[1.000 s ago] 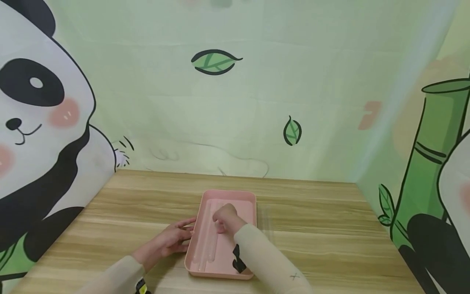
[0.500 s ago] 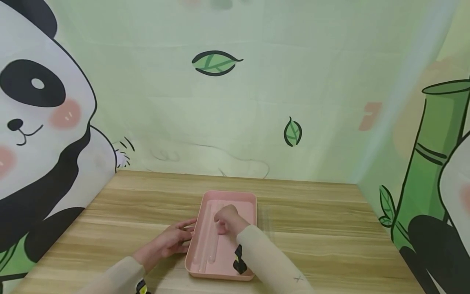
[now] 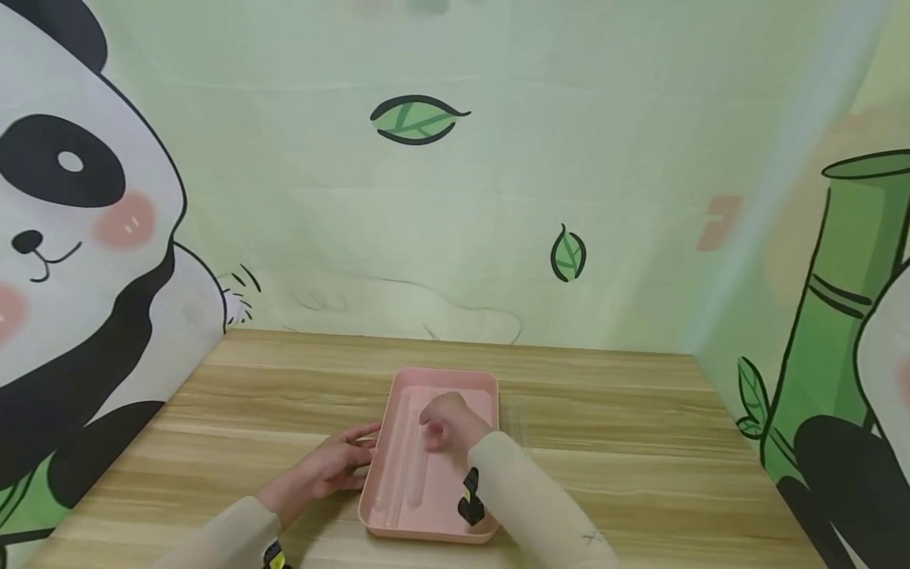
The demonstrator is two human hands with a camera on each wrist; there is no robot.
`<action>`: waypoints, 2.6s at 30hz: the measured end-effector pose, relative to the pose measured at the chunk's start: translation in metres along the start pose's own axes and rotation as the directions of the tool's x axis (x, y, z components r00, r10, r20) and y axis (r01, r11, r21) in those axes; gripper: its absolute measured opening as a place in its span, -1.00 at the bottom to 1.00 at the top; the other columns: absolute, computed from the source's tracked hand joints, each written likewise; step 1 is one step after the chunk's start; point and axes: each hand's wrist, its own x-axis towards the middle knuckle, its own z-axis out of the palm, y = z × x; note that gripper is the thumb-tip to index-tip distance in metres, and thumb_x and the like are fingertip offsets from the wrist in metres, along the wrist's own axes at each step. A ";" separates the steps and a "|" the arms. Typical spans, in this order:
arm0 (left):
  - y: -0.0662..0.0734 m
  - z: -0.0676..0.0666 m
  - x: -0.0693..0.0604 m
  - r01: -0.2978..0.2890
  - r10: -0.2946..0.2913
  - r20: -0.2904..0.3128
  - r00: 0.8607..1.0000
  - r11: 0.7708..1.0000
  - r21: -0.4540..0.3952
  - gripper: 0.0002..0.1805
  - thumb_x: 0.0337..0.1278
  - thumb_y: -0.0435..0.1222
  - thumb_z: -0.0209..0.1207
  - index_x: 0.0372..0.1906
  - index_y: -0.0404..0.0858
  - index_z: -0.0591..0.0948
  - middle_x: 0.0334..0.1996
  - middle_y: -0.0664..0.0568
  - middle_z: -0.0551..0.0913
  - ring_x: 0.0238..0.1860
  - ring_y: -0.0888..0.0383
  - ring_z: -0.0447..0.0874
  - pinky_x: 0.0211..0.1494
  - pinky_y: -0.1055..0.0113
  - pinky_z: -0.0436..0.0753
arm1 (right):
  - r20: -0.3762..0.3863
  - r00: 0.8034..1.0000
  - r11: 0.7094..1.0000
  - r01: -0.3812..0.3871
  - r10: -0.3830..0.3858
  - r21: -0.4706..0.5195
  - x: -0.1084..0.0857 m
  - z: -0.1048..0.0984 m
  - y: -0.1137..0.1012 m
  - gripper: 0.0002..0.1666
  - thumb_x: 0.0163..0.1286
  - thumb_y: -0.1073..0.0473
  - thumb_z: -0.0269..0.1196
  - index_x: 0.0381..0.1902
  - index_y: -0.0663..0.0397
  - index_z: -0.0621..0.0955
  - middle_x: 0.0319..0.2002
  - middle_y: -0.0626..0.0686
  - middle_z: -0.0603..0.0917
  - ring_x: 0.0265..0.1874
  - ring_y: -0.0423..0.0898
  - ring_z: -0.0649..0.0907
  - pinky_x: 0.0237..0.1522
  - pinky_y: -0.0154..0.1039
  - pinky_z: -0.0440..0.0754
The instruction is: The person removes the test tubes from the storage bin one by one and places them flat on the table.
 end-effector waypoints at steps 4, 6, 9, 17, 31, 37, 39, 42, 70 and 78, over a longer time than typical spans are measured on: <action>-0.001 -0.001 0.000 -0.003 0.003 0.006 1.000 1.000 -0.005 -0.30 0.26 -0.46 0.16 0.51 -0.35 0.30 0.36 -0.36 0.47 -0.05 0.20 0.68 -0.06 0.19 0.69 | 0.034 0.995 0.995 0.087 -0.088 0.051 -0.009 -0.009 0.000 -0.61 0.26 0.30 0.19 0.00 0.47 0.58 -0.35 0.05 0.49 -0.54 -0.09 0.64 -0.17 -0.17 0.74; 0.000 0.000 0.000 0.002 -0.002 -0.002 1.000 1.000 0.000 -0.30 0.27 -0.47 0.14 0.52 -0.36 0.28 0.38 -0.37 0.44 -0.04 0.20 0.67 -0.07 0.19 0.69 | 0.041 0.996 0.992 0.072 -0.077 0.103 -0.009 -0.011 -0.002 -0.46 0.27 0.33 0.19 0.19 0.52 0.49 -0.30 0.08 0.49 -0.49 -0.07 0.63 -0.17 -0.14 0.75; 0.004 0.005 -0.001 0.012 -0.011 -0.040 0.999 1.000 0.019 -0.30 0.29 -0.50 0.09 0.53 -0.39 0.24 0.42 -0.42 0.38 -0.05 0.20 0.66 -0.08 0.18 0.68 | 0.045 0.999 0.987 0.007 -0.015 0.158 -0.007 -0.013 -0.007 -0.23 0.28 0.39 0.19 0.44 0.49 0.28 -0.21 0.12 0.48 -0.44 -0.05 0.59 -0.16 -0.10 0.77; 0.004 0.007 0.000 0.018 -0.017 -0.055 0.998 1.000 0.024 -0.32 0.31 -0.52 0.06 0.53 -0.40 0.23 0.42 -0.43 0.37 -0.08 0.22 0.65 -0.10 0.18 0.67 | 0.050 0.999 0.991 0.008 -0.015 0.135 -0.012 -0.018 -0.018 -0.33 0.32 0.42 0.20 0.39 0.46 0.35 -0.17 0.14 0.53 -0.28 -0.06 0.55 -0.15 -0.08 0.79; 0.003 0.007 0.000 0.018 -0.017 -0.062 0.998 1.000 0.022 -0.30 0.28 -0.53 0.06 0.53 -0.40 0.24 0.41 -0.43 0.37 -0.09 0.21 0.65 -0.10 0.17 0.68 | 0.081 0.994 0.988 0.058 -0.070 0.144 -0.029 -0.030 -0.023 -0.32 0.45 0.38 0.13 0.49 0.38 0.29 -0.18 0.08 0.60 -0.12 -0.07 0.61 -0.21 -0.10 0.79; 0.003 0.007 -0.001 0.014 -0.013 -0.051 0.999 1.000 0.022 -0.30 0.28 -0.53 0.06 0.53 -0.40 0.23 0.42 -0.44 0.35 -0.08 0.22 0.65 -0.08 0.17 0.67 | 0.096 0.990 0.980 0.081 -0.100 0.181 -0.034 -0.037 -0.021 -0.32 0.46 0.41 0.11 0.49 0.41 0.25 -0.24 0.02 0.56 -0.19 -0.13 0.58 -0.23 -0.10 0.79; 0.002 0.006 -0.001 0.013 -0.012 -0.051 0.999 1.000 0.020 -0.30 0.28 -0.53 0.06 0.53 -0.41 0.23 0.42 -0.45 0.35 -0.08 0.22 0.65 -0.08 0.17 0.67 | 0.104 0.988 0.978 0.093 -0.114 0.189 -0.038 -0.039 -0.022 -0.31 0.46 0.43 0.10 0.50 0.42 0.24 -0.16 0.07 0.58 -0.19 -0.13 0.58 -0.25 -0.11 0.79; 0.002 0.006 -0.001 0.012 -0.011 -0.054 0.998 1.000 0.017 -0.30 0.28 -0.53 0.06 0.53 -0.41 0.23 0.42 -0.44 0.36 -0.09 0.22 0.65 -0.08 0.17 0.67 | 0.119 0.985 0.976 0.103 -0.127 0.190 -0.043 -0.044 -0.024 -0.29 0.47 0.44 0.07 0.53 0.41 0.20 0.11 0.26 0.55 -0.06 -0.07 0.60 -0.24 -0.13 0.78; 0.004 0.008 0.000 0.021 -0.020 -0.061 0.998 1.000 0.023 -0.31 0.30 -0.53 0.08 0.53 -0.40 0.25 0.42 -0.45 0.35 -0.07 0.19 0.66 -0.08 0.16 0.67 | 0.146 0.981 0.980 0.102 -0.128 0.172 -0.071 -0.093 -0.003 -0.23 0.52 0.41 0.05 0.59 0.39 0.07 0.51 0.47 0.20 0.24 0.05 0.53 -0.16 -0.25 0.76; 0.004 0.007 0.001 0.025 -0.024 -0.068 0.997 0.999 0.020 -0.33 0.32 -0.52 0.08 0.52 -0.39 0.26 0.41 -0.43 0.38 -0.08 0.20 0.66 -0.10 0.17 0.67 | 0.157 0.978 0.978 0.109 -0.138 0.178 -0.075 -0.103 0.008 -0.21 0.48 0.42 0.05 0.58 0.42 0.04 0.51 0.50 0.17 0.00 -0.16 0.60 -0.18 -0.25 0.75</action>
